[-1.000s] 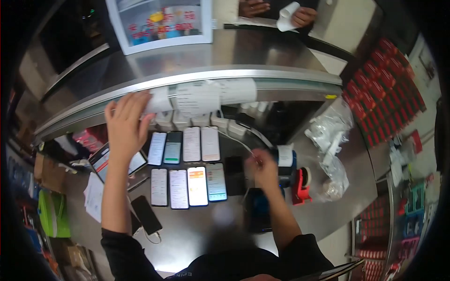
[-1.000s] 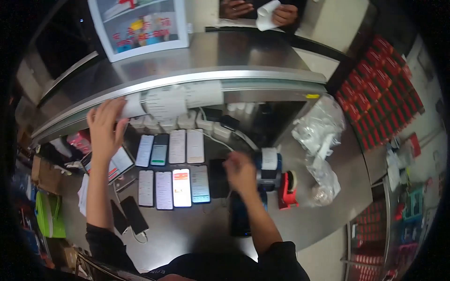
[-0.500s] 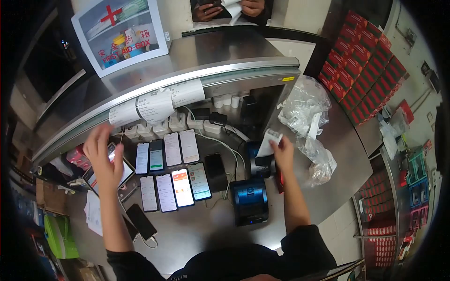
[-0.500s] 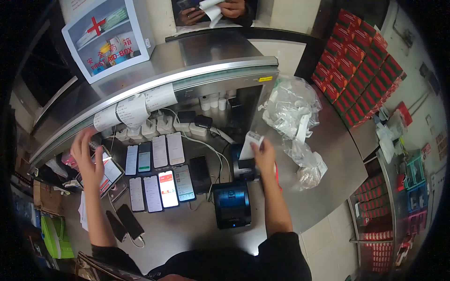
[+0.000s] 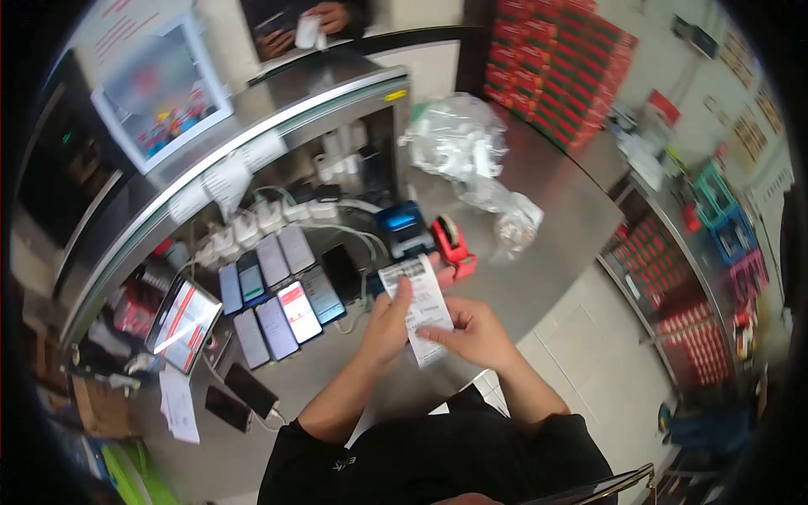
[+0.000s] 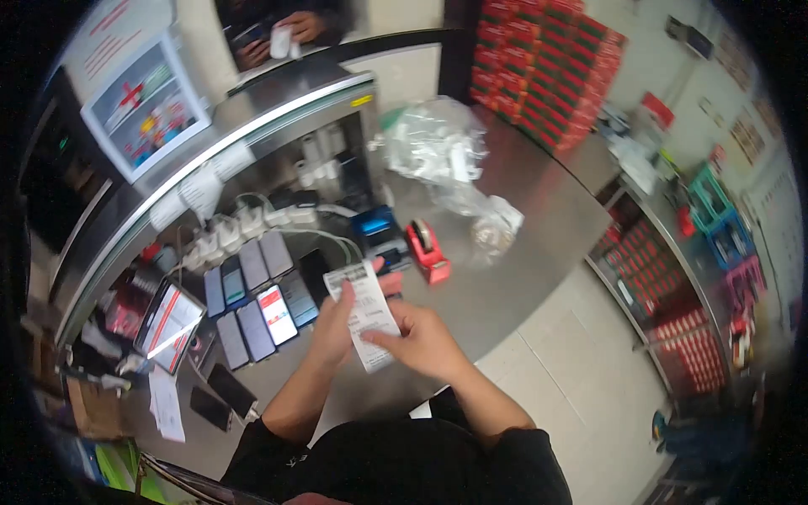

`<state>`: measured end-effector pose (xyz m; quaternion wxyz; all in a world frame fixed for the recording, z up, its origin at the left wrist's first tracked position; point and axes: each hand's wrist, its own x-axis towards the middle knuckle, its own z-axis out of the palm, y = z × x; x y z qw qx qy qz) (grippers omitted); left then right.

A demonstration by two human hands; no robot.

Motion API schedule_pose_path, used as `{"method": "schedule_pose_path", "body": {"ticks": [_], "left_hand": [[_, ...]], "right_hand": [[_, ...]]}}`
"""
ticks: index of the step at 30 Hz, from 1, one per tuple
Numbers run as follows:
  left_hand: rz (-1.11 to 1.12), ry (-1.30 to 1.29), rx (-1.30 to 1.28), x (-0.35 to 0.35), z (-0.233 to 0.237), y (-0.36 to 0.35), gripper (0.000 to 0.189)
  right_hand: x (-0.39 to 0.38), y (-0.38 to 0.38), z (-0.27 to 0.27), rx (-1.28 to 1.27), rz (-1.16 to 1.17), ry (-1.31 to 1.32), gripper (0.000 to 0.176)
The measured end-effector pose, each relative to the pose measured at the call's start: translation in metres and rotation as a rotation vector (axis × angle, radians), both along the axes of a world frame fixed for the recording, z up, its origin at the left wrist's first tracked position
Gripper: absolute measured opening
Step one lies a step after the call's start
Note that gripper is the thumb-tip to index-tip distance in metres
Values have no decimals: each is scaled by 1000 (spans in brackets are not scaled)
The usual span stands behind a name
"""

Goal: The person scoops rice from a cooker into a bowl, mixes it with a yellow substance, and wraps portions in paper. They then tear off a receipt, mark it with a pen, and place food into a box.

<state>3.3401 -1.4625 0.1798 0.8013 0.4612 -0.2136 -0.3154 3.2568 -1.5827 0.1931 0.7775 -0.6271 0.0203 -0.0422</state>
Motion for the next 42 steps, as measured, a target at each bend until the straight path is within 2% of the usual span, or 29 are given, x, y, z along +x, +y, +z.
{"method": "schedule_pose_path", "body": {"ticks": [2, 3, 5, 6, 8, 9, 11, 14, 15, 17, 18, 20, 21, 22, 24, 27, 30, 31, 32, 33, 36, 38, 41, 42], "left_hand": [[-88, 2, -126, -9, 12, -20, 63], [-115, 13, -129, -18, 16, -31, 63], [-170, 70, -119, -49, 25, -57, 62], [-209, 70, -119, -65, 23, -71, 62], [-410, 264, -213, -95, 21, -102, 57], [-403, 423, -185, -122, 34, -119, 55], [-463, 433, -224, -163, 26, -161, 52], [-476, 281, -183, -254, 8, -234, 51], [-527, 230, -177, -285, -8, -261, 50], [-611, 144, -103, -349, -33, -312, 47], [-644, 114, -45, -381, -37, -334, 46], [-741, 132, -5, -441, -38, -372, 42], [-784, 142, -31, -465, -40, -393, 43], [-824, 153, -59, -484, -43, -413, 44], [-862, 179, -67, -516, -45, -456, 44], [-948, 359, -7, -556, -47, -515, 45], [-1034, 379, -12, -591, -80, -582, 45], [-1054, 381, -6, -606, -91, -604, 45], [-1055, 355, 8, -623, -100, -627, 44], [-1056, 328, 21, -639, -106, -651, 43], [-1078, 334, 2, -688, -106, -733, 40], [-1097, 365, -5, -714, -103, -794, 40], [-1189, 257, 19, -755, -90, -873, 41], [-1167, 159, -30, -773, -88, -895, 41]], "right_hand": [[-41, -12, -14, -344, 35, 99, 16], [-60, -19, -11, -356, 0, 106, 16], [-103, -32, -4, 32, -33, 226, 17], [-123, -42, -5, 34, -71, 222, 17], [-164, -68, -10, -17, -146, 186, 19], [-188, -81, -14, -45, -181, 173, 19], [-237, -112, -14, -163, -264, 126, 19], [-323, -173, -31, -209, -240, 223, 24], [-358, -197, -31, -220, -304, 219, 24], [-422, -236, -32, -1065, -393, 382, 27], [-444, -251, -36, -1061, -435, 396, 27], [-488, -282, -45, -484, -908, 160, 34], [-505, -289, -32, -376, -1018, 146, 32], [-517, -299, -34, -393, -1040, 154, 32], [-544, -321, -49, -294, -1230, 157, 28], [-592, -367, -92, -232, -1235, 287, 25], [-636, -424, -119, -160, -1241, 410, 24], [-654, -447, -128, -238, -1248, 420, 23], [-667, -471, -133, -317, -1255, 427, 23], [-675, -493, -118, -255, -1380, 408, 22], [-707, -577, -144, -242, -1552, 387, 21], [-731, -622, -143, -218, -1592, 403, 20], [-774, -679, -137, -176, -1639, 405, 19], [-795, -693, -136, -162, -1739, 416, 19]]}}
